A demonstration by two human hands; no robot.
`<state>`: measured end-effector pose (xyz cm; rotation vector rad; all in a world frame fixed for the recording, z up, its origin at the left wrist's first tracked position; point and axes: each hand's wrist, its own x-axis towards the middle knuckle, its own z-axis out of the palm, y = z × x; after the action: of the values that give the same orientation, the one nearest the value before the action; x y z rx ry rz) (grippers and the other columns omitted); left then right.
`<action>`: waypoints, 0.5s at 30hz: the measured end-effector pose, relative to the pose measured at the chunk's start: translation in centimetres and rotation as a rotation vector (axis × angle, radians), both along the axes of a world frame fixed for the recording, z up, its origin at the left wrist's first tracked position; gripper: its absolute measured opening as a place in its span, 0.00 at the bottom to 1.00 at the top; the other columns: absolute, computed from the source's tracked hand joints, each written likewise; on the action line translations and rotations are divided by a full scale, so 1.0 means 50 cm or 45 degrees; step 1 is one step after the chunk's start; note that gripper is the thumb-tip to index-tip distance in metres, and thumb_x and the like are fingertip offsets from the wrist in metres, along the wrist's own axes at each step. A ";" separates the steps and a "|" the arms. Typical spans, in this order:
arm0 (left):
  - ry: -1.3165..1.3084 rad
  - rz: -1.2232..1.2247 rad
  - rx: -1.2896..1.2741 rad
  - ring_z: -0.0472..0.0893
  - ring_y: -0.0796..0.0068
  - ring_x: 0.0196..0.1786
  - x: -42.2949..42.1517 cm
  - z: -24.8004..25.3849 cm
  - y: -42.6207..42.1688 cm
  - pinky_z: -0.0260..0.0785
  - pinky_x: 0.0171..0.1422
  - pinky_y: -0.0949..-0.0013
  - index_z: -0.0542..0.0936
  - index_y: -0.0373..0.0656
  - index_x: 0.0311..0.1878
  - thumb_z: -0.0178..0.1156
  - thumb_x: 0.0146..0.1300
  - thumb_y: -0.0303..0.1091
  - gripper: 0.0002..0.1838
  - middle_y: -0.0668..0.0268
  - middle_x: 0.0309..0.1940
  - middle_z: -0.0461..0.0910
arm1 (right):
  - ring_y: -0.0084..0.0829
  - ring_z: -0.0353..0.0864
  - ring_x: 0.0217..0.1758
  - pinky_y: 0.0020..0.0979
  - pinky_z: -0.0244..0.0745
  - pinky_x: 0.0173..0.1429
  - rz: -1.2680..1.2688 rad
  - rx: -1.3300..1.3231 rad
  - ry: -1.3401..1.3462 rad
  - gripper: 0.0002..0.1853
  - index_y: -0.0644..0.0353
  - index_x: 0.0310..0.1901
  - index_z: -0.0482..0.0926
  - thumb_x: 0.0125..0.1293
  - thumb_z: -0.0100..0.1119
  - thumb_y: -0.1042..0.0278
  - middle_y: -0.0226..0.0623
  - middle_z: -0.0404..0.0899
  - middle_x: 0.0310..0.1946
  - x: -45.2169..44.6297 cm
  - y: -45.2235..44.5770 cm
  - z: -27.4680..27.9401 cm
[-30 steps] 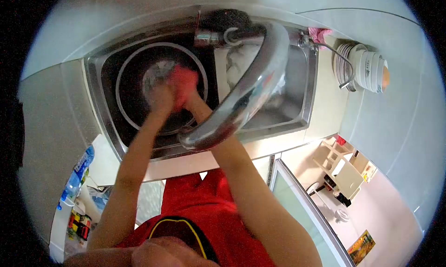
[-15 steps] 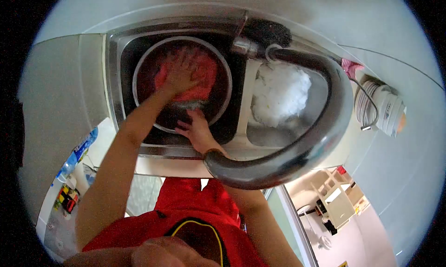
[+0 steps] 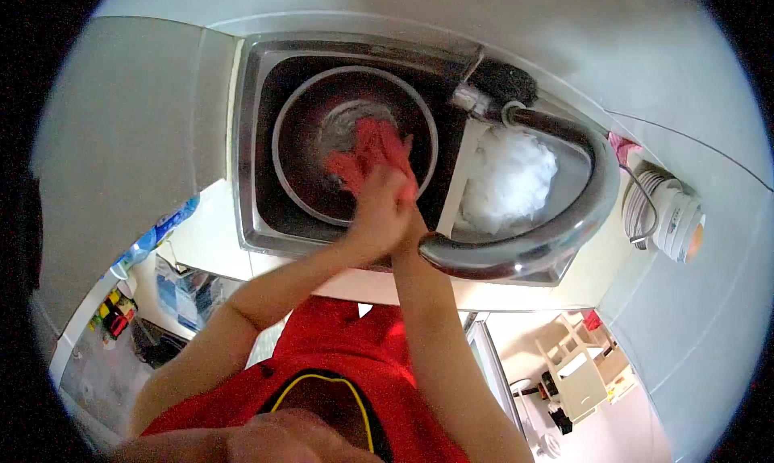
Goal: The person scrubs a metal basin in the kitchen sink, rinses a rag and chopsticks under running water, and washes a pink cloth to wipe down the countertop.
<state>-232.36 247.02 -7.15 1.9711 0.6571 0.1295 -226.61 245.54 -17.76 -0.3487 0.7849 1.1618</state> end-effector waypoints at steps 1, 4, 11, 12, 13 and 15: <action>0.031 -0.035 -0.111 0.74 0.45 0.46 0.000 0.047 -0.016 0.67 0.49 0.49 0.72 0.36 0.41 0.60 0.55 0.31 0.13 0.48 0.39 0.73 | 0.47 0.56 0.71 0.51 0.49 0.73 -0.005 0.072 -0.052 0.44 0.54 0.71 0.55 0.62 0.31 0.28 0.41 0.58 0.69 0.002 0.008 -0.018; 0.287 -0.178 0.016 0.78 0.47 0.45 0.025 -0.041 0.014 0.70 0.45 0.50 0.77 0.37 0.40 0.58 0.60 0.41 0.15 0.47 0.42 0.76 | 0.44 0.63 0.68 0.46 0.56 0.71 -0.054 0.222 -0.257 0.36 0.56 0.69 0.59 0.67 0.37 0.38 0.39 0.63 0.66 0.001 0.002 -0.082; 0.557 0.085 0.602 0.73 0.47 0.57 -0.011 -0.316 0.236 0.68 0.58 0.49 0.75 0.44 0.57 0.48 0.66 0.45 0.22 0.51 0.59 0.71 | 0.36 0.60 0.71 0.45 0.55 0.72 0.242 -0.564 -0.695 0.31 0.56 0.67 0.60 0.71 0.46 0.44 0.38 0.64 0.66 -0.016 -0.041 0.076; 0.466 0.141 0.661 0.71 0.47 0.61 -0.010 -0.331 0.229 0.66 0.62 0.48 0.73 0.46 0.60 0.47 0.67 0.47 0.22 0.53 0.62 0.69 | 0.36 0.55 0.73 0.47 0.52 0.73 0.337 -0.762 -0.686 0.32 0.52 0.68 0.58 0.70 0.48 0.43 0.39 0.61 0.68 -0.034 -0.044 0.082; 0.504 -0.046 0.798 0.67 0.46 0.64 -0.014 -0.341 0.196 0.61 0.65 0.47 0.71 0.48 0.62 0.49 0.66 0.47 0.24 0.54 0.64 0.67 | 0.37 0.53 0.73 0.48 0.52 0.72 0.409 -0.890 -0.681 0.33 0.51 0.69 0.58 0.69 0.47 0.42 0.39 0.59 0.68 -0.060 -0.043 0.092; 0.554 -0.421 1.069 0.58 0.46 0.70 -0.005 -0.326 0.124 0.51 0.72 0.44 0.66 0.51 0.67 0.52 0.64 0.49 0.29 0.55 0.67 0.62 | 0.38 0.53 0.73 0.49 0.51 0.72 0.439 -0.953 -0.484 0.33 0.51 0.69 0.57 0.69 0.46 0.40 0.40 0.58 0.69 -0.099 -0.034 0.102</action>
<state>-232.61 253.20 -23.43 2.9382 0.5827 -0.2831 -231.54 243.86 -12.65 -1.3290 0.8151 1.0310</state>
